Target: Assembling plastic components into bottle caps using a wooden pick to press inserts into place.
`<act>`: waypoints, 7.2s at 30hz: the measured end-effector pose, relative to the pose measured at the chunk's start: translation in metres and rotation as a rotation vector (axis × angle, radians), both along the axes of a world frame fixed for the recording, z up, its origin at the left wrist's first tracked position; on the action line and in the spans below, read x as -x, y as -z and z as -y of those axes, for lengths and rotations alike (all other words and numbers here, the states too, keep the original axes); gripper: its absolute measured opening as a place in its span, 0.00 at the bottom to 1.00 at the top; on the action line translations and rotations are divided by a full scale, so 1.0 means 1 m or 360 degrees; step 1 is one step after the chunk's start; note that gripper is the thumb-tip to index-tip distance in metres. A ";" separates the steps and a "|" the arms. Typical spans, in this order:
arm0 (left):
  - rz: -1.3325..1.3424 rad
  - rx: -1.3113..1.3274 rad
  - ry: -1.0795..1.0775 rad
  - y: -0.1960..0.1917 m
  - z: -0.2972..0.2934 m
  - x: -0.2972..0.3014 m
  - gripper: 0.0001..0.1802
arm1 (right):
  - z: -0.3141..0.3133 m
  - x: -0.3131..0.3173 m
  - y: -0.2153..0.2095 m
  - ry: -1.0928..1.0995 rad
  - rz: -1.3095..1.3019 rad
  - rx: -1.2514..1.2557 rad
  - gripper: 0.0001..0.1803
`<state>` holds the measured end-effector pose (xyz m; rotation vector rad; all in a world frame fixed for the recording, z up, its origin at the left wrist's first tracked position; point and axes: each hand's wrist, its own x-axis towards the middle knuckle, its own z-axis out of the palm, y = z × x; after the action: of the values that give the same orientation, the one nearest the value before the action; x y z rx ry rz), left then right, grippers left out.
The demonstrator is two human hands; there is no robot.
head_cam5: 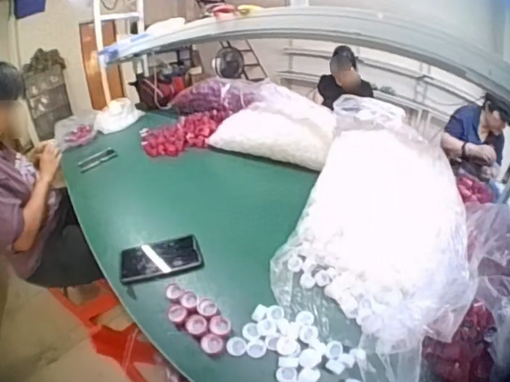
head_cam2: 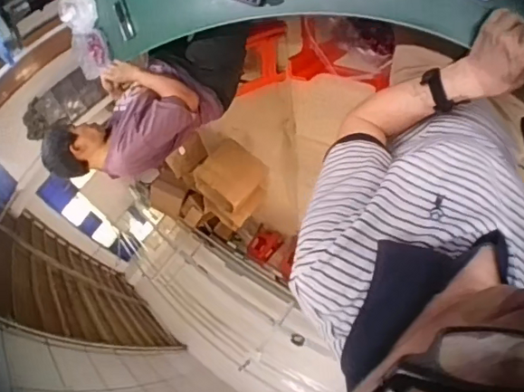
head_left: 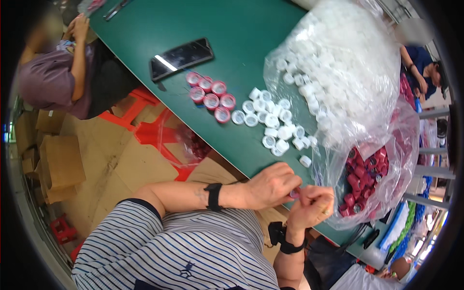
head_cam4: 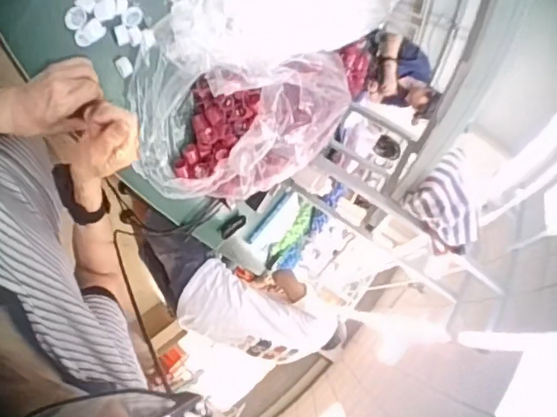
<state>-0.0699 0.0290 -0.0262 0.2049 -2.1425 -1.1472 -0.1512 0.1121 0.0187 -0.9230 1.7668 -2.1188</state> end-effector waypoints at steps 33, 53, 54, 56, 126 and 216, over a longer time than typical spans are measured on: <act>0.0768 0.1184 -0.1134 -0.022 0.096 -0.068 0.04 | -0.067 0.057 -0.037 0.0561 0.0209 -0.0419 0.09; 0.0239 0.0614 -0.0127 -0.022 0.024 -0.025 0.19 | -0.071 0.087 -0.026 0.0745 -0.0750 -0.1418 0.17; 0.0215 0.0555 -0.0163 -0.028 0.022 -0.023 0.22 | -0.072 0.077 -0.028 0.0734 -0.0735 -0.1419 0.17; 0.0208 0.0508 -0.0125 -0.043 0.018 -0.017 0.24 | -0.070 0.061 -0.028 0.0527 -0.0441 -0.1339 0.17; 0.0400 -0.0140 -0.0078 -0.036 0.016 -0.014 0.19 | -0.041 0.001 -0.003 0.0209 -0.0411 -0.0898 0.07; 0.0539 -0.1717 0.0503 -0.027 0.014 -0.010 0.13 | -0.050 -0.002 0.003 0.0142 -0.0565 -0.0965 0.15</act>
<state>-0.0598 0.0151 0.0008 0.5739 -1.6113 -2.5182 -0.1495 0.1626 0.0158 -1.0872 2.4570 -1.3563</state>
